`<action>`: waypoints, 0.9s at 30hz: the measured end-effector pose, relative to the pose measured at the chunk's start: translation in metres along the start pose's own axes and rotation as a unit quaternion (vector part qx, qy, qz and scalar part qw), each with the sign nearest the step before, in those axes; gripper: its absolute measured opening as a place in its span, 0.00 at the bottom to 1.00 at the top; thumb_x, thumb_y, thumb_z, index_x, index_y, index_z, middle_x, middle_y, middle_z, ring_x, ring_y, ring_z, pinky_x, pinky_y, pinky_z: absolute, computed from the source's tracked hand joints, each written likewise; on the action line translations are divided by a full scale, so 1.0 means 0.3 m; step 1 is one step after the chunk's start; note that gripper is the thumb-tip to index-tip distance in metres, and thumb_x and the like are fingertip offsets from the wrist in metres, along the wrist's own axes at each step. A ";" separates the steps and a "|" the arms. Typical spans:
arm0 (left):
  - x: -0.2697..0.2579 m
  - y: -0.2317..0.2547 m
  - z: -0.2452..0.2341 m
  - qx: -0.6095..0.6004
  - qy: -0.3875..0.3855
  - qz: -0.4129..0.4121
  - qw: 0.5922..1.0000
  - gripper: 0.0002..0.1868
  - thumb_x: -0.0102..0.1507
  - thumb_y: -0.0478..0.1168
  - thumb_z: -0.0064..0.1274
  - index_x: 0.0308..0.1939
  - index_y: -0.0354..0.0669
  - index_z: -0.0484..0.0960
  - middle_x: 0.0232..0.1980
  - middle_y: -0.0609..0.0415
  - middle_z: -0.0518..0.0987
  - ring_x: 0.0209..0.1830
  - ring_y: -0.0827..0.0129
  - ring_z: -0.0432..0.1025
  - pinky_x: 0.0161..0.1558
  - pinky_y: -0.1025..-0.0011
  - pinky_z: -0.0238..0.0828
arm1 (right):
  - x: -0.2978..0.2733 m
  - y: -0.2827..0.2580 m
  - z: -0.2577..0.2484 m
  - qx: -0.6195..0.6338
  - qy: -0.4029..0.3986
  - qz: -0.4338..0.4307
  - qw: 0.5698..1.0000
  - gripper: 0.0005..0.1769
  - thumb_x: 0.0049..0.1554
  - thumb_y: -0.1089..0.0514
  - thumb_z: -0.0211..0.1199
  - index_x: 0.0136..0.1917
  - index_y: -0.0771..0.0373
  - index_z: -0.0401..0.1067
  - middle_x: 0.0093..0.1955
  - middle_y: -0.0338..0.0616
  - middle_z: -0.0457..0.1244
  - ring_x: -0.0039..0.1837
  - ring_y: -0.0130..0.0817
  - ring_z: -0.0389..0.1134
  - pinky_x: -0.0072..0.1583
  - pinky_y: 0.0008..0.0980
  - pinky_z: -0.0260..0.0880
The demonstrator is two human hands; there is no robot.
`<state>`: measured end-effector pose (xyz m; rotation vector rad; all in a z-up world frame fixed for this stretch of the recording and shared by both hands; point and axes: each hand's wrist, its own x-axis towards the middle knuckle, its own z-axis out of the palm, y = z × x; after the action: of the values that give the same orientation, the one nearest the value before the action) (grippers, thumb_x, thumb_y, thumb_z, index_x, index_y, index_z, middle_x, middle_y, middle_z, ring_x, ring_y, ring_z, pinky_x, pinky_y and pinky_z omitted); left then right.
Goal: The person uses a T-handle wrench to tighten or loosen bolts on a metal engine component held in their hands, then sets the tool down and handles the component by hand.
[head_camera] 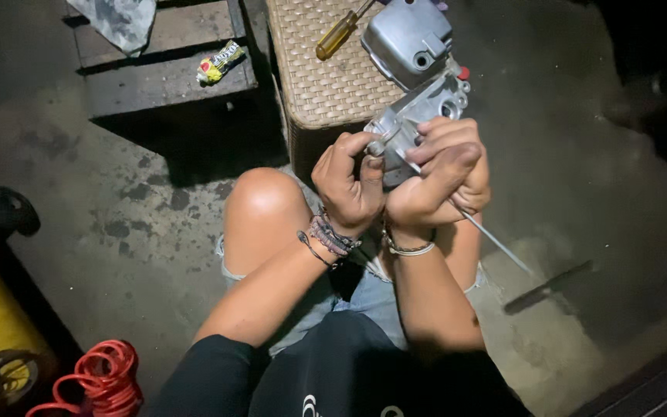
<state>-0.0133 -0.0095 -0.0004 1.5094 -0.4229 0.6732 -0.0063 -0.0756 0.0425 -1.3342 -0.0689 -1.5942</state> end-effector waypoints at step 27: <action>0.050 0.040 -0.009 0.071 0.002 0.003 0.998 0.14 0.71 0.53 0.48 0.49 0.50 0.81 0.35 0.57 0.80 0.35 0.49 0.77 0.36 0.61 0.75 | 0.027 -0.003 0.009 0.051 0.017 0.017 0.998 0.29 0.68 0.55 0.51 0.26 0.64 0.53 0.22 0.50 0.47 0.29 0.37 0.59 0.27 0.56 0.78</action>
<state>-0.0101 -0.0054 0.0181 1.6404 -0.3839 0.7229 -0.0040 -0.0787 0.0502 -1.2220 -0.1050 -1.5644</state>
